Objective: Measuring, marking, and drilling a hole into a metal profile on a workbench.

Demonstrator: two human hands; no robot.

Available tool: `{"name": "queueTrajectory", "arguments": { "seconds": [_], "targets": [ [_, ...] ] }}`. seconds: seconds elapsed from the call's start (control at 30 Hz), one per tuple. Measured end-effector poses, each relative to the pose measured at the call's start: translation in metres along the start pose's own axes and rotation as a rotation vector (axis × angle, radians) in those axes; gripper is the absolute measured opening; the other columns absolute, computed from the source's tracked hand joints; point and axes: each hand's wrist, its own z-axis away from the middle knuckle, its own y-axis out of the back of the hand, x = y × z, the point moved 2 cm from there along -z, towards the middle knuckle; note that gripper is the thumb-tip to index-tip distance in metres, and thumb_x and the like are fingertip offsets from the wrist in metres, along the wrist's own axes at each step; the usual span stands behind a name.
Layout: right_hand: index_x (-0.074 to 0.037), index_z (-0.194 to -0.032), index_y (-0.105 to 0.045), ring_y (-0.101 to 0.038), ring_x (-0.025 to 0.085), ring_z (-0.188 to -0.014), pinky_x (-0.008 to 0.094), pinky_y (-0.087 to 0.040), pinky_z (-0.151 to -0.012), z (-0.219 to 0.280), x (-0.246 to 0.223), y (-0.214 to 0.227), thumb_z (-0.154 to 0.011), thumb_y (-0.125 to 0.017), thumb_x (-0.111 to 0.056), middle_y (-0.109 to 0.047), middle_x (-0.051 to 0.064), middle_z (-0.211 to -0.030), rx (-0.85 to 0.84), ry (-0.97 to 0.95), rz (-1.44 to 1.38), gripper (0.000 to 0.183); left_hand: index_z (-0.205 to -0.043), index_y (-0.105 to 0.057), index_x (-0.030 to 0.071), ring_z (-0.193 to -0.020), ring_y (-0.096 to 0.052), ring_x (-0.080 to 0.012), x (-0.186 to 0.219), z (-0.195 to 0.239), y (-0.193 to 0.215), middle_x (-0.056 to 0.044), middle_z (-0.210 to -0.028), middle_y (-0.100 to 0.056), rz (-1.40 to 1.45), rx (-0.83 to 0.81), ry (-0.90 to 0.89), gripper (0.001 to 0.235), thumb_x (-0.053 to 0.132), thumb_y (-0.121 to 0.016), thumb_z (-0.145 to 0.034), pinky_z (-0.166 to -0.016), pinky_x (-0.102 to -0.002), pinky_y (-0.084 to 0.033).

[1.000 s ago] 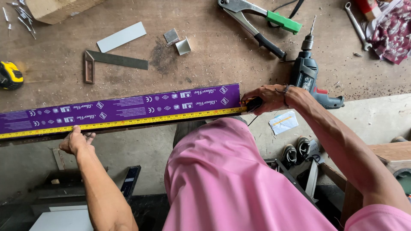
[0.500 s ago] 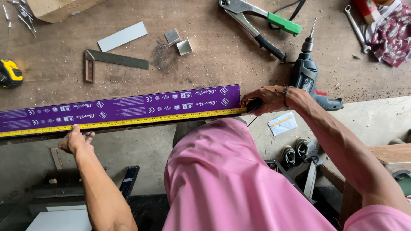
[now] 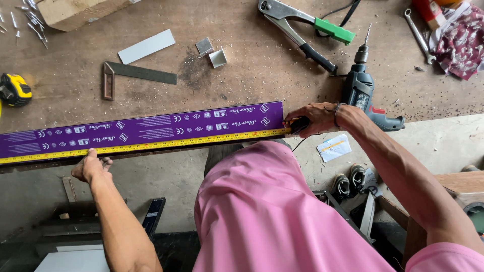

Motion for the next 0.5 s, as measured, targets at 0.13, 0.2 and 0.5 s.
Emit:
{"name": "queueTrajectory", "arguments": {
  "seconds": [0.13, 0.2, 0.5],
  "targets": [
    [-0.034, -0.129, -0.064, -0.071, 0.017, -0.087, 0.036, -0.051, -0.077, 0.0, 0.0, -0.001, -0.072, -0.074, -0.031, -0.079, -0.006, -0.104, 0.01, 0.02, -0.014, 0.057, -0.09, -0.052, 0.009, -0.044, -0.063, -0.0101, 0.004, 0.004, 0.0, -0.008, -0.074, -0.069, -0.039, 0.013, -0.022, 0.03, 0.017, -0.08, -0.096, -0.033, -0.029, -0.046],
    [-0.034, -0.13, -0.064, -0.071, 0.016, -0.089, 0.036, -0.051, -0.078, 0.001, 0.001, -0.001, -0.072, -0.075, -0.03, -0.079, -0.006, -0.107, 0.016, 0.035, -0.027, 0.059, -0.098, -0.043, 0.013, -0.048, -0.061, -0.0079, -0.001, -0.008, 0.003, -0.008, -0.093, -0.066, -0.051, -0.014, -0.014, 0.034, 0.016, -0.077, -0.097, -0.034, -0.026, -0.043],
    [-0.037, -0.14, -0.054, -0.075, 0.024, -0.109, 0.044, -0.06, -0.086, 0.007, -0.015, -0.029, -0.063, -0.083, -0.046, -0.075, -0.005, -0.124, 0.301, 0.106, 0.176, 0.083, -0.11, -0.068, 0.01, -0.095, -0.074, -0.0241, -0.004, -0.05, 0.06, -0.008, -0.106, -0.075, 0.544, -0.335, -0.135, 0.019, 0.011, -0.06, -0.093, -0.08, -0.032, -0.061]
  ]
}}
